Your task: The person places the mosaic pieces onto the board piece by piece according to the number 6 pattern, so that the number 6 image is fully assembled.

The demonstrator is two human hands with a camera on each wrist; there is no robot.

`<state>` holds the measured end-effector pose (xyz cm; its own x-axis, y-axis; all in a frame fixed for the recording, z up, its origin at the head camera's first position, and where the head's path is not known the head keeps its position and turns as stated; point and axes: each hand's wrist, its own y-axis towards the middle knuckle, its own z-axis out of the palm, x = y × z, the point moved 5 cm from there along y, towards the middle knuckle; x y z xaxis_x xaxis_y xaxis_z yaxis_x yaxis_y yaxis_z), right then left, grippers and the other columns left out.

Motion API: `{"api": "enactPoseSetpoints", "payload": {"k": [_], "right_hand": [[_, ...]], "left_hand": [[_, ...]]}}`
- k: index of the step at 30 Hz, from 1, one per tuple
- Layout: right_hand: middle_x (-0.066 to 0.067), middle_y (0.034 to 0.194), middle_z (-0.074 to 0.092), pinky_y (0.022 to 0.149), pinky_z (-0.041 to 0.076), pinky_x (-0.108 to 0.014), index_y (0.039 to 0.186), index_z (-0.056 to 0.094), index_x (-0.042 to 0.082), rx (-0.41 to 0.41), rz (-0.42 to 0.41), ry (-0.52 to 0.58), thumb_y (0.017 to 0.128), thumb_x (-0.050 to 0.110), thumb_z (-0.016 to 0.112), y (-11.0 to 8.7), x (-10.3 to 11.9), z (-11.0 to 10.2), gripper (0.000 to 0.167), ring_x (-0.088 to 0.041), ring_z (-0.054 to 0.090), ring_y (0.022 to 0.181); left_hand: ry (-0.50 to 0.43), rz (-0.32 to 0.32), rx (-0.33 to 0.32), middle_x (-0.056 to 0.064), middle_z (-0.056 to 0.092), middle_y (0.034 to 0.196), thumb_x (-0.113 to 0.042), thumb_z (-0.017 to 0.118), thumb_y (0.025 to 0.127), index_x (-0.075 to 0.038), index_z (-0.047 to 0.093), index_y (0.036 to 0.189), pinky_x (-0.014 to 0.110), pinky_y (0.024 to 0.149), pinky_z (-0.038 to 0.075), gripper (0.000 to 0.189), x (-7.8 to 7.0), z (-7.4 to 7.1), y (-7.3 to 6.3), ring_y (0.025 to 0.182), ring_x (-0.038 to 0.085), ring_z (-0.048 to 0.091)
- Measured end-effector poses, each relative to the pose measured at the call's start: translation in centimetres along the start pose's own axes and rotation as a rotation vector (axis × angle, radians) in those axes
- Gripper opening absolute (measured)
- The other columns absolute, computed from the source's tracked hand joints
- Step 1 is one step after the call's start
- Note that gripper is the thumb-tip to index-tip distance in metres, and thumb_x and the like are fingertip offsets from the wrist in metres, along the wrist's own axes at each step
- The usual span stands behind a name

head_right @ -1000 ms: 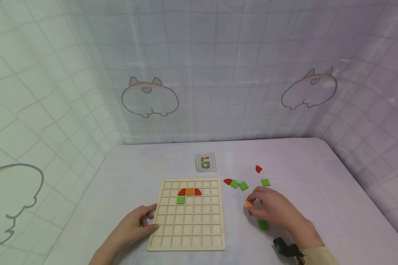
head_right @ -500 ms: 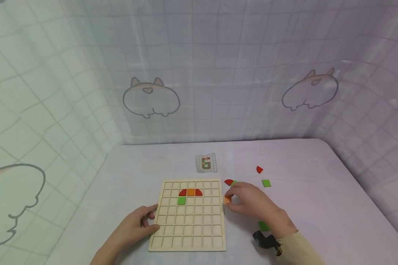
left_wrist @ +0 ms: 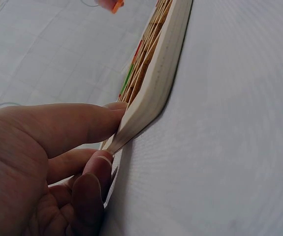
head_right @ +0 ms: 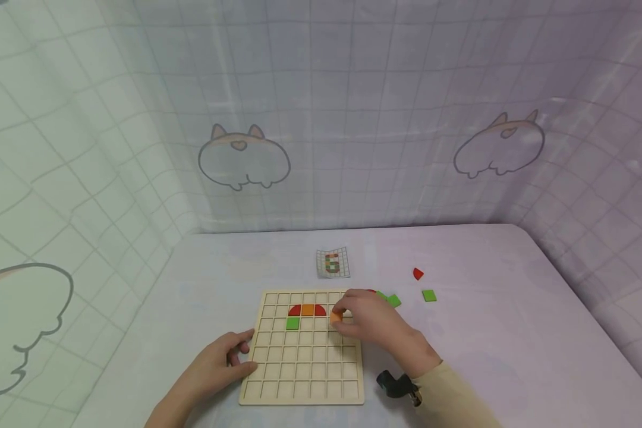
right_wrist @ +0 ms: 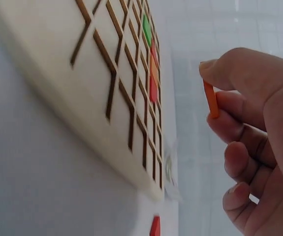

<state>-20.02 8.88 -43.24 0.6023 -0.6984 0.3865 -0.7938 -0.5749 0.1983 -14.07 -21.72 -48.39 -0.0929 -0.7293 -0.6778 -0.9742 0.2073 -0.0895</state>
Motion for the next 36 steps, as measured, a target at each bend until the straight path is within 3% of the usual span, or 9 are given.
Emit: {"api": "enactPoseSetpoints", "payload": {"k": [12, 26, 36], "right_hand": [[0.01, 0.09, 0.063, 0.074, 0.05, -0.026, 0.094, 0.076, 0.017, 0.02, -0.023, 0.007, 0.086, 0.027, 0.073, 2.1, 2.6, 2.2, 0.013, -0.007, 0.057, 0.083], [0.013, 0.084, 0.056, 0.067, 0.045, -0.022, 0.095, 0.076, 0.017, 0.082, -0.072, -0.031, 0.086, 0.029, 0.073, 3.4, 5.0, 4.7, 0.014, -0.005, 0.049, 0.075], [0.014, 0.08, 0.05, 0.064, 0.041, -0.021, 0.092, 0.076, 0.02, 0.092, -0.096, -0.059, 0.086, 0.029, 0.074, 3.9, 6.1, 5.8, 0.011, -0.006, 0.046, 0.071]], "left_hand": [[-0.001, -0.018, -0.005, -0.009, 0.054, 0.094, -0.036, 0.084, 0.078, -0.005, 0.058, 0.137, 0.025, 0.059, 0.042, 0.072, 0.2, 0.0, 0.0, 0.068, 0.007, 0.049], [0.003, -0.031, 0.005, -0.008, 0.054, 0.093, -0.035, 0.084, 0.078, -0.004, 0.058, 0.137, 0.026, 0.057, 0.042, 0.071, 0.1, 0.2, 0.1, 0.067, 0.008, 0.049], [-0.006, 0.001, 0.004, -0.008, 0.054, 0.093, -0.035, 0.083, 0.079, -0.003, 0.059, 0.136, 0.025, 0.058, 0.043, 0.07, 0.2, 0.0, 0.2, 0.068, 0.007, 0.05]]}}
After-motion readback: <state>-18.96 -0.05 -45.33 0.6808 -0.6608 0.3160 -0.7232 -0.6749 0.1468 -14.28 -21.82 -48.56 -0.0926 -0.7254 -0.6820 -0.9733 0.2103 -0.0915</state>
